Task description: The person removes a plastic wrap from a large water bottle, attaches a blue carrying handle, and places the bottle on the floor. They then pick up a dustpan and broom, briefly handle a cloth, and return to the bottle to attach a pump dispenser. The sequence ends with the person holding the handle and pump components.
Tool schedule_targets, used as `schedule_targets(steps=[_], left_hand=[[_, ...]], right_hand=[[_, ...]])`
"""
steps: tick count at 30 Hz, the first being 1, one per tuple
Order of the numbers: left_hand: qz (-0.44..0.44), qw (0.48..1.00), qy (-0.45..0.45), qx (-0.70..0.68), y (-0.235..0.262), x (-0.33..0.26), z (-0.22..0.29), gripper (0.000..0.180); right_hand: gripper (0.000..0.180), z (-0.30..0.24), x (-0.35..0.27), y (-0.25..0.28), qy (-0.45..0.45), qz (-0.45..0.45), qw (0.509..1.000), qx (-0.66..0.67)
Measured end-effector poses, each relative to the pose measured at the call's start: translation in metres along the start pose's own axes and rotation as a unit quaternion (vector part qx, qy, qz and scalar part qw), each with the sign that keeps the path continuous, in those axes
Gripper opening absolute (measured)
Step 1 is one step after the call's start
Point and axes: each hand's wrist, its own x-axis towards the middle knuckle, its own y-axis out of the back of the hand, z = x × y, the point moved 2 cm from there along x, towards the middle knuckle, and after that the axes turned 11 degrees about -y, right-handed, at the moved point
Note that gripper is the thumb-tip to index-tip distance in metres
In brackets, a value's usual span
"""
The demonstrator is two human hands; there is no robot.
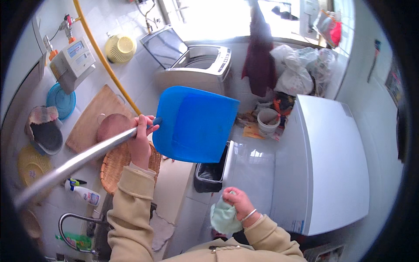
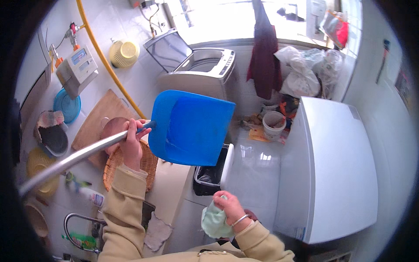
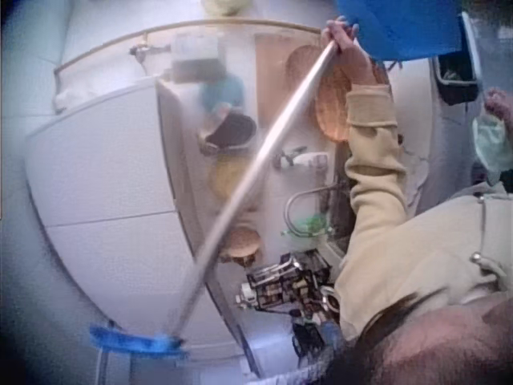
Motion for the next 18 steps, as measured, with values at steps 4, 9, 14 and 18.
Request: schedule_targets(steps=[4,9,14,18], left_hand=[[-0.047,0.996,-0.078,-0.024,-0.005,-0.006,-0.014,0.024],[0.033,0.989,-0.129,-0.069,-0.019,-0.031,-0.025,0.029],[0.075,0.986,-0.136,-0.062,-0.036,-0.058,-0.031,0.033],[0.08,0.984,-0.151,-0.053,-0.048,-0.069,-0.029,0.031]], right_hand=[[0.011,-0.064,0.056,0.038,0.048,0.077,0.996,0.017],[0.022,-0.151,0.103,0.046,0.165,0.09,0.982,-0.002],[0.036,-0.193,0.127,0.028,0.249,0.077,0.959,-0.114],[0.041,-0.203,0.136,0.022,0.239,0.052,0.934,-0.259]])
